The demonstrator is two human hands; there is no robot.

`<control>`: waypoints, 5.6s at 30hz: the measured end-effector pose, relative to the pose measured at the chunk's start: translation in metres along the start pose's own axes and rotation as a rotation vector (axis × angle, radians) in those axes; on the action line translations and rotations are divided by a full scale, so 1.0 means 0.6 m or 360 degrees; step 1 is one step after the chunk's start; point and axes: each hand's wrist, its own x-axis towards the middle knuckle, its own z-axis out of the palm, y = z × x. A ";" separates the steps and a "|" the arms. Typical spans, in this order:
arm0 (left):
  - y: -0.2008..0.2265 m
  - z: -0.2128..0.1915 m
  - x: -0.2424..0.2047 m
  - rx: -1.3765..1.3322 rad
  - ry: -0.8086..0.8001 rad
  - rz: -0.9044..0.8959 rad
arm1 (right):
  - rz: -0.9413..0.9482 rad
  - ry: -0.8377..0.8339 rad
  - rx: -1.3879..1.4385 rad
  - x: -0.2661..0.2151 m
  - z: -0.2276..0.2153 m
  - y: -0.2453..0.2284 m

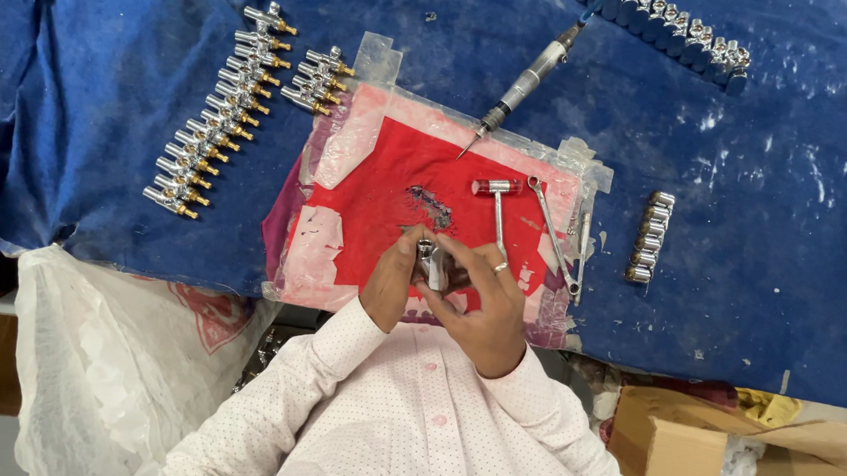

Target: The person assembles small metal parts on a red mat placed on a blue workbench. They use a hammer to tap components together and a pneumatic tool to work on the assembly, repeatedly picking up parts and placing them into a row.

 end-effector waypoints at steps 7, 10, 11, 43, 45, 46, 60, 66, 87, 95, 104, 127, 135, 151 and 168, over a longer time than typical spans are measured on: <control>-0.018 -0.011 0.009 -0.0130 -0.0127 -0.0027 | 0.0107 -0.0102 0.0006 0.009 0.008 0.008; -0.023 -0.012 0.015 -0.0029 -0.0096 -0.0070 | 0.0018 -0.0037 -0.0057 0.010 0.011 0.014; -0.024 -0.015 0.015 -0.0005 -0.0080 -0.0099 | 0.0028 -0.0048 -0.0032 0.012 0.011 0.017; -0.064 -0.089 -0.063 -0.0050 0.0179 -0.0405 | 0.1000 0.0237 0.2296 0.181 0.033 0.403; -0.077 -0.105 -0.064 -0.0203 0.0200 -0.0624 | 0.1327 0.0568 0.2678 0.095 0.046 0.345; -0.087 -0.104 -0.060 -0.0363 0.0187 -0.0664 | 0.1178 0.0365 0.2882 0.059 0.044 0.322; -0.201 -0.046 0.043 -0.1126 0.0255 -0.1115 | -0.0057 0.0300 0.1516 0.033 0.084 0.214; -0.197 -0.044 0.044 -0.1115 0.0251 -0.1104 | 0.0173 0.0254 0.1655 0.041 0.112 0.196; -0.217 -0.030 0.049 -0.1218 0.0334 -0.0994 | 0.0506 0.0492 0.1454 0.045 0.155 0.197; -0.215 -0.047 0.036 -0.1025 0.0563 -0.0882 | -0.0049 0.0105 0.1996 0.038 0.082 0.188; -0.044 -0.075 -0.030 0.0852 0.0473 0.0097 | 0.1227 0.0222 0.1792 0.170 0.142 0.384; -0.054 -0.020 0.067 0.0664 0.0257 0.0002 | 0.0784 0.0828 0.0489 0.099 -0.100 0.461; -0.104 -0.109 0.071 0.0825 0.0493 -0.0294 | 0.0473 0.0585 -0.0379 0.370 -0.130 0.680; -0.107 -0.383 0.251 0.2075 0.0824 0.0840 | 0.1118 0.1435 -0.0581 -0.221 -0.199 0.544; -0.120 -0.178 0.102 -0.0013 0.0496 -0.0043 | 0.0743 0.1219 0.1070 -0.138 -0.133 0.398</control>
